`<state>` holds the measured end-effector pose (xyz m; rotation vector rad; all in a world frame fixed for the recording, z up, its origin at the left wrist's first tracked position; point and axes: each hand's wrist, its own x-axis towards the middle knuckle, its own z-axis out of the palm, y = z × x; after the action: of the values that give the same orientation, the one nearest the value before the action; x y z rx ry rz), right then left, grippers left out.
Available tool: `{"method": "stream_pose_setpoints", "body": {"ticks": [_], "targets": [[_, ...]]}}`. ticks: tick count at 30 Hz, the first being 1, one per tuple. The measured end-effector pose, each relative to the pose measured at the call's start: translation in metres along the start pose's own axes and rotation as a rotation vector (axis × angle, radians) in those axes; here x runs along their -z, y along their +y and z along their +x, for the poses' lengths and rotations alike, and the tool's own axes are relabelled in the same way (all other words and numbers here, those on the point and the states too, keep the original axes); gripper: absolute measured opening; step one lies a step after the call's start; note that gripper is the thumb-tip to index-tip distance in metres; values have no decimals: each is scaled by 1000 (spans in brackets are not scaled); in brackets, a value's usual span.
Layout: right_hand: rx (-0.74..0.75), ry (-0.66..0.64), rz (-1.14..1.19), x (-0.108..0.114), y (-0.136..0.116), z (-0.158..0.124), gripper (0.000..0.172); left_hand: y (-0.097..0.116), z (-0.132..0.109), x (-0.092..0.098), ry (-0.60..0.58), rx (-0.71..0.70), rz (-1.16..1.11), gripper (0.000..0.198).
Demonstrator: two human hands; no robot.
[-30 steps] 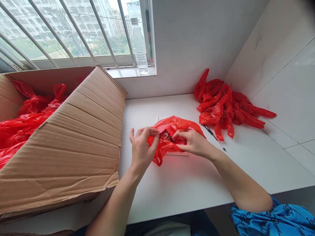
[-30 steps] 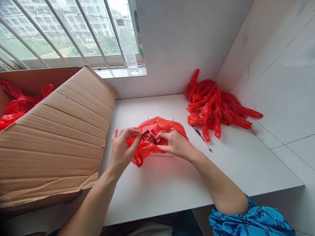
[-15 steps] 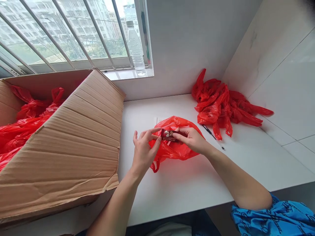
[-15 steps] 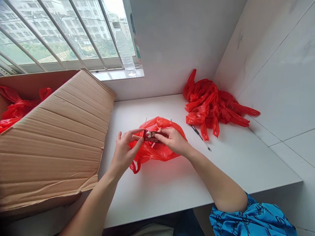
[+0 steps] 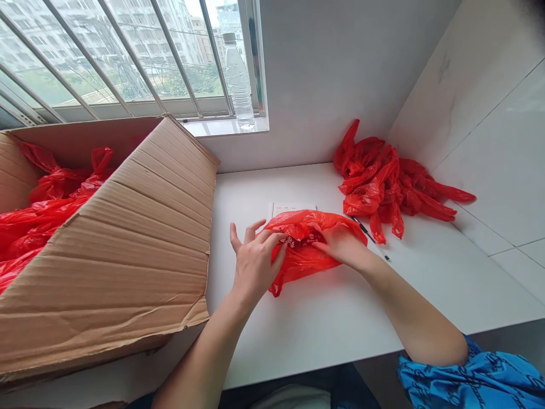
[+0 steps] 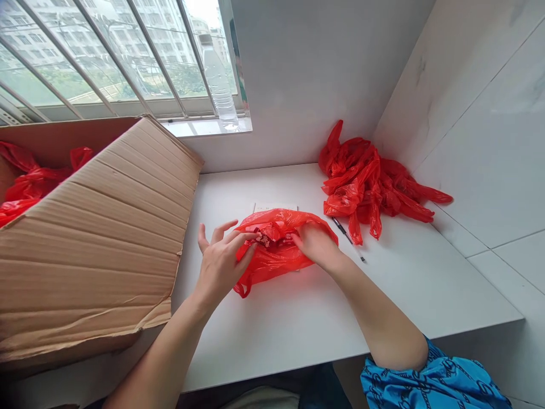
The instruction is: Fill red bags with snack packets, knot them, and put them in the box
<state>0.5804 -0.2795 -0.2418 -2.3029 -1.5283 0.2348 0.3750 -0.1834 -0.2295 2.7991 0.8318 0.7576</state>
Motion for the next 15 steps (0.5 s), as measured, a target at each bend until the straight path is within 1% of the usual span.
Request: {"method": "stream_pose_setpoints", "body": {"ticks": [1, 2, 4, 6, 9, 12, 13, 15], "targets": [[32, -49, 4, -2, 1, 0, 16, 1, 0, 0, -8, -6, 0, 16], [62, -92, 9, -4, 2, 0, 19, 2, -1, 0, -15, -10, 1, 17], [115, -131, 4, -8, 4, -1, 23, 3, -1, -1, -27, -18, 4, 17], [136, -109, -39, -11, 6, -1, 20, 3, -2, -1, -39, -27, 10, 18], [119, -13, -90, -9, 5, -2, 19, 1, -3, -3, -66, -21, 27, 19], [49, 72, -55, 2, 0, -2, 16, -3, -5, -6, -103, 9, 52, 23], [-2, 72, -39, 6, -2, -3, 16, -4, -5, -8, -116, 15, 60, 25], [-126, 41, -15, 15, -7, -4, 21, -6, -6, -10, -138, 18, 73, 28]]}}
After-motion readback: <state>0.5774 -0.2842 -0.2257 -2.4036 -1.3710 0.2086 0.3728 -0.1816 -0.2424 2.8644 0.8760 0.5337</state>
